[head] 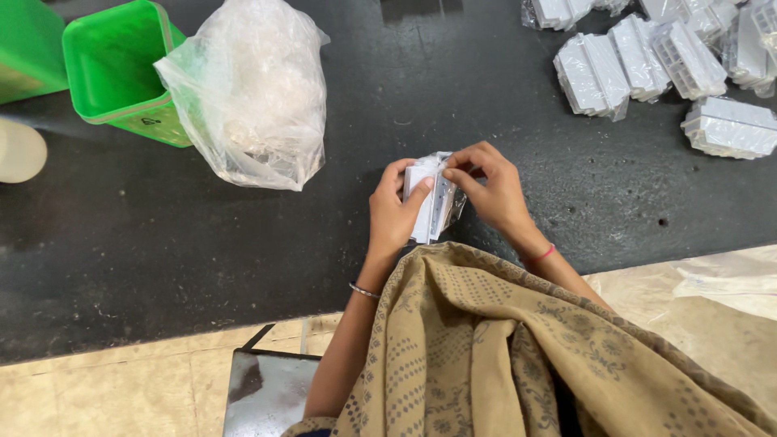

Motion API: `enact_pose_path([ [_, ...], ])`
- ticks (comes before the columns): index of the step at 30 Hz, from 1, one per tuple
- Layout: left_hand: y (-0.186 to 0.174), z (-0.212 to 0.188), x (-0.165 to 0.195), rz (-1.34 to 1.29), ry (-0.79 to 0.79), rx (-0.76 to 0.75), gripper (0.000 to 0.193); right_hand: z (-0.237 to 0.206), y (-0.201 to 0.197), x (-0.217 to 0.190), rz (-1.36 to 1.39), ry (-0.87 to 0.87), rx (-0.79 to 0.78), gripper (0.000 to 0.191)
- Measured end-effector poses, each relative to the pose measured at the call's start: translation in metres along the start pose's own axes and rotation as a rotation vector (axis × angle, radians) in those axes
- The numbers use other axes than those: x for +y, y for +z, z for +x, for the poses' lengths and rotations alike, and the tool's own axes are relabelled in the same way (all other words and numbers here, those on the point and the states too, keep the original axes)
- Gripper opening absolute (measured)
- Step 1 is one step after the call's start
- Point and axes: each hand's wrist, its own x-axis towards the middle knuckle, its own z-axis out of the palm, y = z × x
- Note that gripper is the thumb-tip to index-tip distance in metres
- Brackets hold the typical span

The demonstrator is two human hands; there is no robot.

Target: The person repeatedly picks up small white plastic components, wraps each one in clear plastic film, and places the wrapped units into a white plastic bag. The person also handles unwrapped components and stacks them on the table.

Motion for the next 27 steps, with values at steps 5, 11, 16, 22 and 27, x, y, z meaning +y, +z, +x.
enact_pose_path([
  [5, 0.004, -0.008, 0.012, 0.148, 0.121, 0.088, 0.041, -0.004, 0.001, 0.012, 0.149, 0.054, -0.034, 0.008],
  [11, 0.002, -0.008, 0.022, 0.184, 0.080, 0.088, 0.042, -0.005, 0.005, 0.017, 0.159, 0.082, -0.031, 0.009],
  [16, 0.000, -0.012, 0.030, 0.422, 0.327, 0.087, 0.039, -0.003, 0.006, 0.013, 0.149, 0.060, -0.013, 0.008],
  [22, 0.001, -0.007, 0.033, 0.523, 0.408, 0.103, 0.020, -0.002, 0.008, 0.011, 0.070, -0.008, -0.069, 0.007],
  [27, -0.004, -0.004, 0.033, 0.490, 0.372, 0.081, 0.018, 0.003, 0.014, 0.016, 0.254, 0.037, -0.099, 0.007],
])
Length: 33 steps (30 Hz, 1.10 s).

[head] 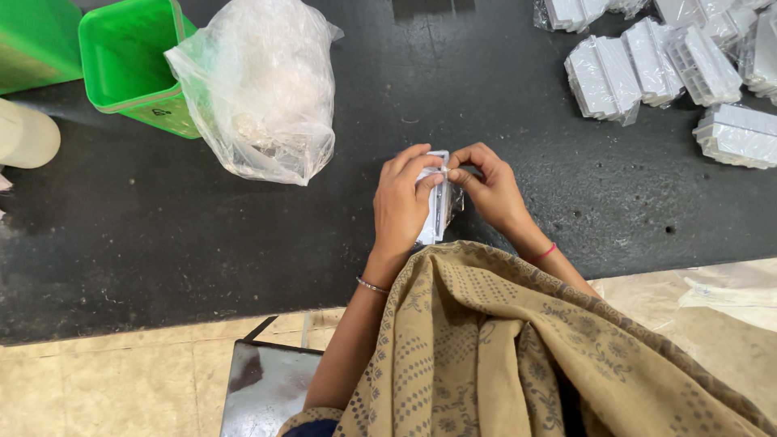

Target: The person repeatedly picks up small white plastic components, wraps each one in clear plastic film, and places the wrapped units into a white plastic bag. The person also handles unwrapped components and stacks them on the table.

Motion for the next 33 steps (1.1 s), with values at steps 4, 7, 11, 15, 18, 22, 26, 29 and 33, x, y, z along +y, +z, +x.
enact_pose_path([
  [4, -0.013, 0.005, -0.001, -0.055, -0.022, -0.072, 0.016, 0.000, -0.002, 0.000, -0.045, 0.012, -0.027, 0.007],
  [7, -0.023, 0.007, 0.002, 0.025, 0.010, -0.115, 0.017, -0.001, -0.003, -0.005, -0.156, -0.118, -0.044, 0.010],
  [11, -0.030, 0.008, 0.012, 0.052, 0.052, -0.098, 0.013, 0.001, 0.001, -0.019, -0.113, -0.132, -0.050, 0.010],
  [15, -0.031, 0.007, 0.019, 0.065, 0.032, -0.061, 0.010, -0.003, 0.005, -0.042, -0.212, -0.078, 0.028, 0.013],
  [18, -0.028, 0.006, 0.023, 0.094, -0.021, -0.070, 0.008, -0.009, 0.007, -0.060, -0.326, -0.191, 0.063, 0.017],
  [22, -0.027, 0.005, 0.024, 0.105, -0.013, -0.067, 0.012, -0.013, 0.014, -0.064, -0.484, -0.319, 0.102, 0.015],
  [26, -0.026, 0.006, 0.026, 0.099, -0.022, -0.061, 0.010, -0.009, 0.010, -0.048, -0.175, -0.061, 0.102, 0.010],
  [29, -0.026, 0.005, 0.026, 0.098, -0.034, -0.060, 0.010, -0.007, 0.005, -0.032, 0.090, 0.090, 0.069, 0.009],
  [33, -0.025, 0.003, 0.027, 0.073, -0.039, -0.054, 0.009, -0.008, 0.003, -0.015, 0.235, 0.124, 0.025, 0.007],
])
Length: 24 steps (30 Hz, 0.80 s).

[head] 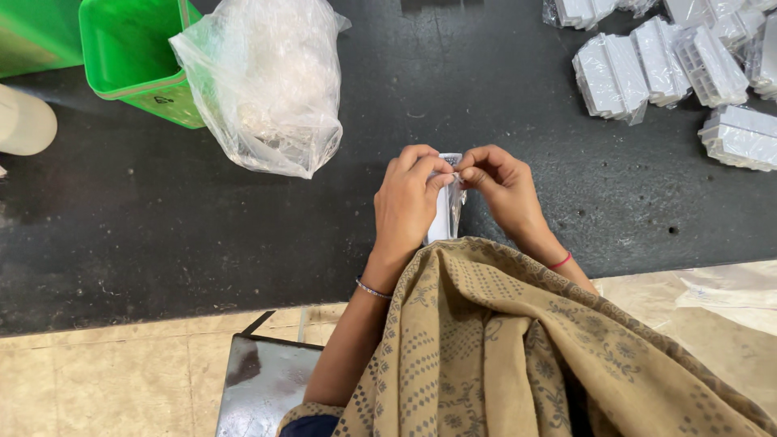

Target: The person repeatedly picks up small white plastic components, wraps each one in clear plastic film, and places the wrapped units into a white plastic bag. The person also handles unwrapped components and stacks them on the table.

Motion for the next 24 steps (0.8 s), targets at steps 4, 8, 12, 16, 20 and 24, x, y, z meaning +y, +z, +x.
enact_pose_path([
  [4, 0.005, -0.002, 0.003, 0.000, -0.013, 0.026, 0.008, -0.003, -0.002, 0.010, 0.047, -0.007, -0.008, 0.006],
  [8, 0.008, -0.005, 0.004, 0.005, 0.007, 0.072, 0.007, -0.006, -0.001, 0.017, 0.254, 0.020, -0.035, 0.005],
  [12, 0.008, -0.006, 0.005, -0.010, 0.025, 0.117, 0.005, -0.008, 0.001, 0.020, 0.458, 0.077, -0.064, 0.004],
  [16, 0.008, -0.007, 0.008, -0.011, 0.009, 0.126, 0.005, -0.010, 0.002, 0.021, 0.528, 0.124, -0.069, 0.004],
  [20, 0.008, -0.009, 0.008, -0.028, -0.024, 0.139, 0.004, -0.011, 0.004, 0.020, 0.528, 0.083, -0.095, 0.004],
  [24, 0.008, -0.009, 0.004, -0.018, -0.022, 0.149, 0.004, -0.014, 0.007, 0.016, 0.468, 0.056, -0.069, 0.005],
])
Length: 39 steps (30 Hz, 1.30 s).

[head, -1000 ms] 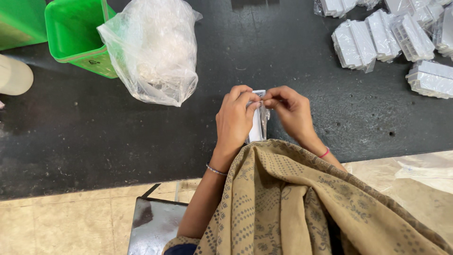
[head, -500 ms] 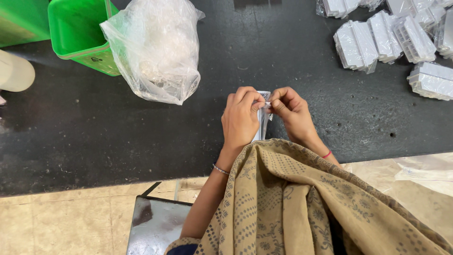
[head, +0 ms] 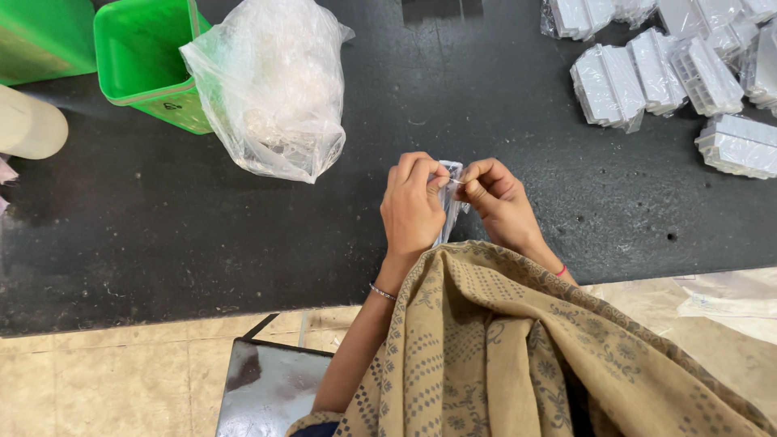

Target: The person repeatedly picks up small white plastic components, wraps each one in clear plastic film, and places the wrapped units into a white plastic bag. The person also handles unwrapped components and stacks them on the table.

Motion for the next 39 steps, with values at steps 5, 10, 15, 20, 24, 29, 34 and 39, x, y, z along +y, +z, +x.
enact_pose_path([
  [5, -0.003, 0.006, -0.012, 0.013, 0.124, -0.071, 0.005, 0.002, 0.002, -0.009, -0.247, -0.039, 0.086, 0.006],
  [10, -0.003, 0.003, -0.017, 0.025, 0.246, -0.094, 0.011, 0.007, 0.004, -0.018, -0.257, -0.053, 0.081, 0.008],
  [15, -0.005, 0.004, -0.018, 0.024, 0.229, -0.122, 0.014, 0.007, 0.005, -0.026, -0.293, -0.006, 0.081, 0.007],
  [20, -0.003, 0.003, -0.016, 0.026, 0.259, -0.100, 0.014, 0.004, 0.008, -0.031, -0.445, -0.096, 0.047, 0.006],
  [24, 0.000, 0.000, -0.016, 0.068, 0.310, 0.003, 0.013, -0.004, 0.009, -0.029, -0.652, -0.195, 0.078, 0.004],
  [29, 0.000, -0.005, -0.015, 0.016, 0.275, 0.057, 0.014, -0.007, 0.008, -0.023, -0.654, -0.223, 0.088, 0.005],
  [34, -0.010, 0.004, -0.020, -0.004, 0.307, 0.066, 0.013, -0.011, 0.008, -0.027, -0.767, -0.216, 0.172, 0.007],
  [39, -0.012, 0.001, -0.017, -0.016, 0.302, 0.055, 0.012, -0.013, 0.019, -0.043, -0.839, -0.194, 0.189, 0.015],
])
